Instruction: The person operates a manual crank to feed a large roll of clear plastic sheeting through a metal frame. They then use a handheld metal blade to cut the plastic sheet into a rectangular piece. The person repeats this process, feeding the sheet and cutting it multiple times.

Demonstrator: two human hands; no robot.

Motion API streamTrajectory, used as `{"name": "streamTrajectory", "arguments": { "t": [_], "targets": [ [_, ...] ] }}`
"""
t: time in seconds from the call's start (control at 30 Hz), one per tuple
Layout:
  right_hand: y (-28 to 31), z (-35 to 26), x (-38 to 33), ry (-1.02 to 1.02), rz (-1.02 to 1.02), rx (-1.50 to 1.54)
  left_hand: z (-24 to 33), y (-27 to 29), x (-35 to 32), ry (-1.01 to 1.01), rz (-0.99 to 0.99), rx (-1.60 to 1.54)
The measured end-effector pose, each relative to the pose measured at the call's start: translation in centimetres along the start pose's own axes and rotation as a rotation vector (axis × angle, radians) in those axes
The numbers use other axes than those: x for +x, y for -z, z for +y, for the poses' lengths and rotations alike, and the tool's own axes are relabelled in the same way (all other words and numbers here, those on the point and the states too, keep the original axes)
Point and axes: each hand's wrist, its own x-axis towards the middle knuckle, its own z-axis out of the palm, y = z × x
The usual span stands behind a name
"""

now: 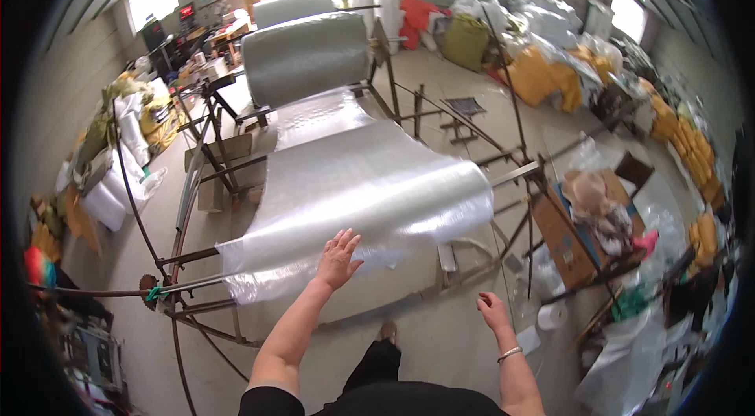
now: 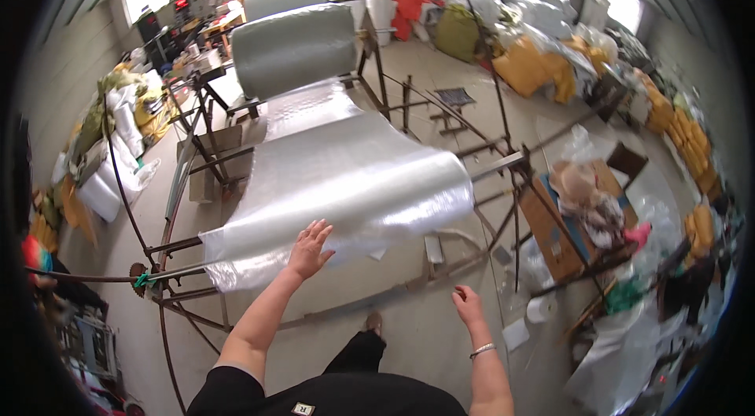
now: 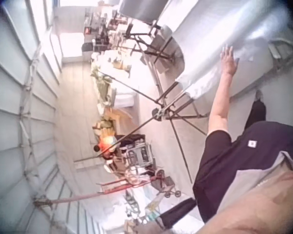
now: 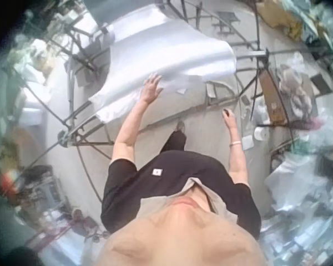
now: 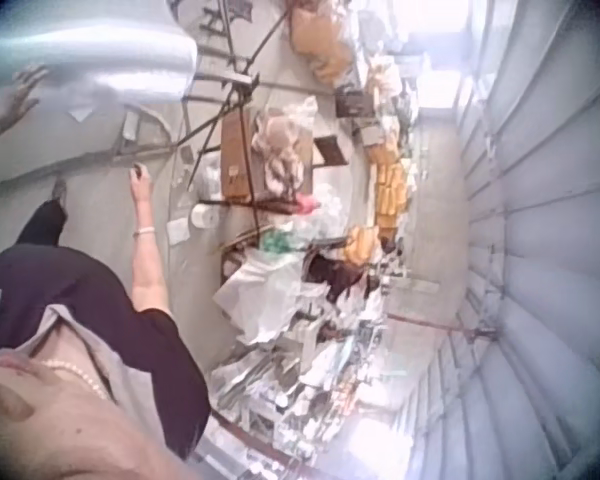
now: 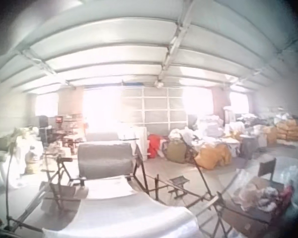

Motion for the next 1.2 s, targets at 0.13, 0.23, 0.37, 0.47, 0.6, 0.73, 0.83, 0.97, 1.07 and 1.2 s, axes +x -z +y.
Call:
{"name": "streamTrajectory", "arguments": {
  "t": [0.13,0.23,0.37,0.47,0.6,0.73,0.83,0.97,1.07,1.2],
  "targets": [
    [1.4,-6.5,12.4,0.167,0.09,-0.25,-3.8,-1.0,5.1,0.061,-0.165,0.213],
    [2.7,-9.4,23.3,0.436,0.3,-0.54,-2.6,-0.1,5.8,0.046,-0.195,0.178],
    [2.0,-12.5,35.4,0.558,0.541,-0.662,-2.7,0.9,6.3,0.074,-0.28,0.202],
    [1.0,-12.4,38.6,0.143,0.21,-0.898,-2.8,0.9,6.7,0.096,-0.309,0.216],
    [-0.8,-12.0,37.5,0.352,0.313,-0.849,-2.9,1.0,6.9,0.129,-0.329,0.232],
    [-0.6,-11.9,37.2,0.476,0.388,-0.803,-2.8,0.7,7.0,0.13,-0.329,0.256],
    [-0.2,-11.5,37.3,0.546,0.444,-0.752,-2.3,0.7,7.2,0.131,-0.322,0.284],
    [-0.3,-11.7,36.3,0.621,0.493,-0.691,-1.9,0.2,6.5,0.161,-0.326,0.311],
    [0.2,-12.0,35.0,0.613,0.419,-0.633,-1.5,-0.2,5.6,0.176,-0.324,0.302],
    [0.6,-11.2,34.2,0.668,0.445,-0.572,-1.5,-2.1,3.9,0.186,-0.264,0.292]
  ]
}}
